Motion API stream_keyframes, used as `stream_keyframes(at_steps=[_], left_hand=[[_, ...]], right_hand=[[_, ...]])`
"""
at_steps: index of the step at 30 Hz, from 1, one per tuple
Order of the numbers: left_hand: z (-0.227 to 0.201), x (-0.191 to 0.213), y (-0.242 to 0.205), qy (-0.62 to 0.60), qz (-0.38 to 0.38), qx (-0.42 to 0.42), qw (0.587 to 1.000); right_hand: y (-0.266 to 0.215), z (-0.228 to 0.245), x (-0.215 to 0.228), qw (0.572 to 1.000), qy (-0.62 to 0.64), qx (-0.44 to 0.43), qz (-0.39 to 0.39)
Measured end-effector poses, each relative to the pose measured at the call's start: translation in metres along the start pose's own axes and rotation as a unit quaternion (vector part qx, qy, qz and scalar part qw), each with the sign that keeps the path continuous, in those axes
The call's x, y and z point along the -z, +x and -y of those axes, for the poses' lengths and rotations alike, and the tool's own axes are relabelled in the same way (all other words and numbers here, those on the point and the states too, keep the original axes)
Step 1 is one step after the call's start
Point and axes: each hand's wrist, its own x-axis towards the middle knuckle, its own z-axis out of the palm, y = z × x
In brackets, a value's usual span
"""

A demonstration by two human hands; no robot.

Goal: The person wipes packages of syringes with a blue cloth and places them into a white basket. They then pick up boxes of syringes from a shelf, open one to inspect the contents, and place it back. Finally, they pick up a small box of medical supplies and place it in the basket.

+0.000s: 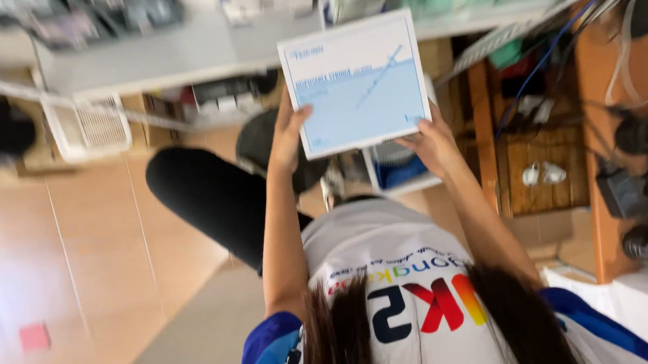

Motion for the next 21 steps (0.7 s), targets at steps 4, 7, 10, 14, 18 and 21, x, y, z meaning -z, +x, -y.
stream_keyframes(at_steps=[4,7,10,14,18,21], left_hand=[[0.076,0.043,-0.028,-0.047,-0.094,0.106,0.989],[0.161,0.071,-0.062,-0.085,-0.248,0.101,0.96],[0.203,0.068,-0.083,-0.088,-0.37,0.145,0.914],[0.233,0.059,-0.1,-0.073,-0.347,0.234,0.905],[0.221,0.059,-0.102,-0.189,-0.327,0.258,0.889],[0.215,0.058,-0.099,-0.16,-0.325,0.223,0.905]], right_hand=[[-0.007,-0.071,-0.013,0.998,0.024,-0.059,0.011],[-0.007,-0.12,-0.02,0.985,0.075,-0.142,-0.06],[0.007,-0.161,-0.021,0.982,0.1,-0.144,-0.071],[0.01,-0.199,-0.025,0.983,0.074,-0.154,-0.071],[0.008,-0.233,-0.02,0.986,0.081,-0.13,-0.063],[0.011,-0.236,-0.02,0.978,0.114,-0.152,-0.085]])
